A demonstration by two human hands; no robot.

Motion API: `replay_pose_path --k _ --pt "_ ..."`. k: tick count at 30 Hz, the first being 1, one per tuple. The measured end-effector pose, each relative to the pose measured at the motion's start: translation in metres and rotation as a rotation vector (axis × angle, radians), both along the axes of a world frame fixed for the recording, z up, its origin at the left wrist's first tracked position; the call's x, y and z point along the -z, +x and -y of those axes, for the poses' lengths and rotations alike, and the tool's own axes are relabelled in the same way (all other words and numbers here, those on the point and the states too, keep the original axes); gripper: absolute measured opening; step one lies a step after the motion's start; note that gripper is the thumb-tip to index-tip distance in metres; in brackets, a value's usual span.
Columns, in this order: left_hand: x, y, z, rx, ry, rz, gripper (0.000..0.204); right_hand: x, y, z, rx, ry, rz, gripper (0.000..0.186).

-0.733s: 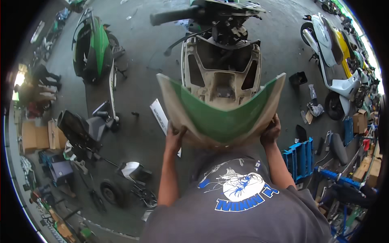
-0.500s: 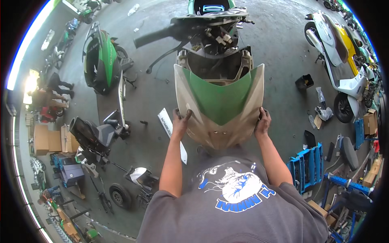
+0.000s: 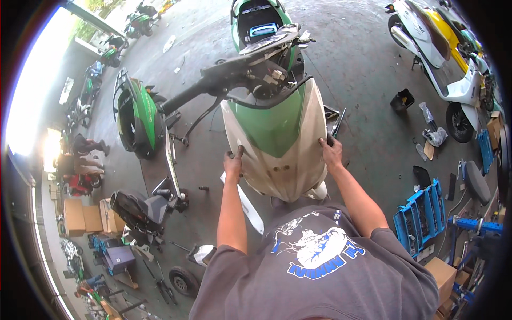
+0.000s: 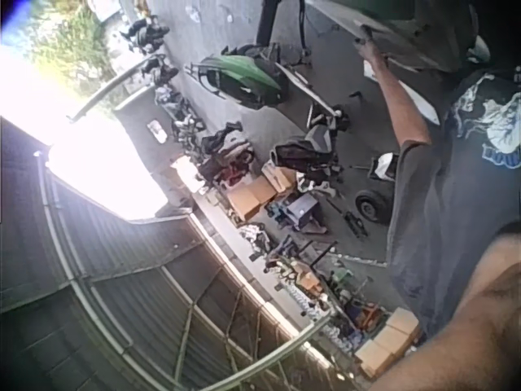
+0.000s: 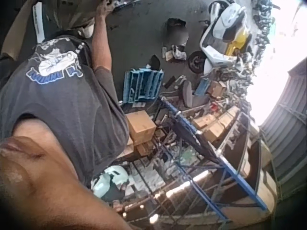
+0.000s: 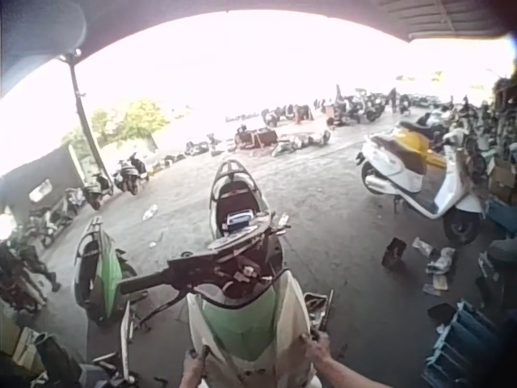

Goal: The person assembles a front panel and license plate bracket on a white motorcycle, handling plastic fairings and using a power drill to secure bolts.

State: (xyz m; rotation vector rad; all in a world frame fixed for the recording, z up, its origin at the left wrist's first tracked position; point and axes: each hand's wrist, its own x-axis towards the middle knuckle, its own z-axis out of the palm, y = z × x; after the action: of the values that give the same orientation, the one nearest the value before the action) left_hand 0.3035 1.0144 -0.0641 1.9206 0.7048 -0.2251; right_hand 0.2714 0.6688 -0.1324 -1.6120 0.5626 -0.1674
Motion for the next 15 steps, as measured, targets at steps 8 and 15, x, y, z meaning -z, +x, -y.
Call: replay_pose_path --k 8,15 --pt "0.026 0.009 -0.002 -0.072 0.271 0.152 0.077 0.017 0.006 -0.001 0.049 -0.1 -0.074 0.041" --pt "0.005 0.015 0.0 -0.042 0.098 0.122 0.06 -0.024 0.0 -0.01 0.047 -0.295 -0.15 0.033"
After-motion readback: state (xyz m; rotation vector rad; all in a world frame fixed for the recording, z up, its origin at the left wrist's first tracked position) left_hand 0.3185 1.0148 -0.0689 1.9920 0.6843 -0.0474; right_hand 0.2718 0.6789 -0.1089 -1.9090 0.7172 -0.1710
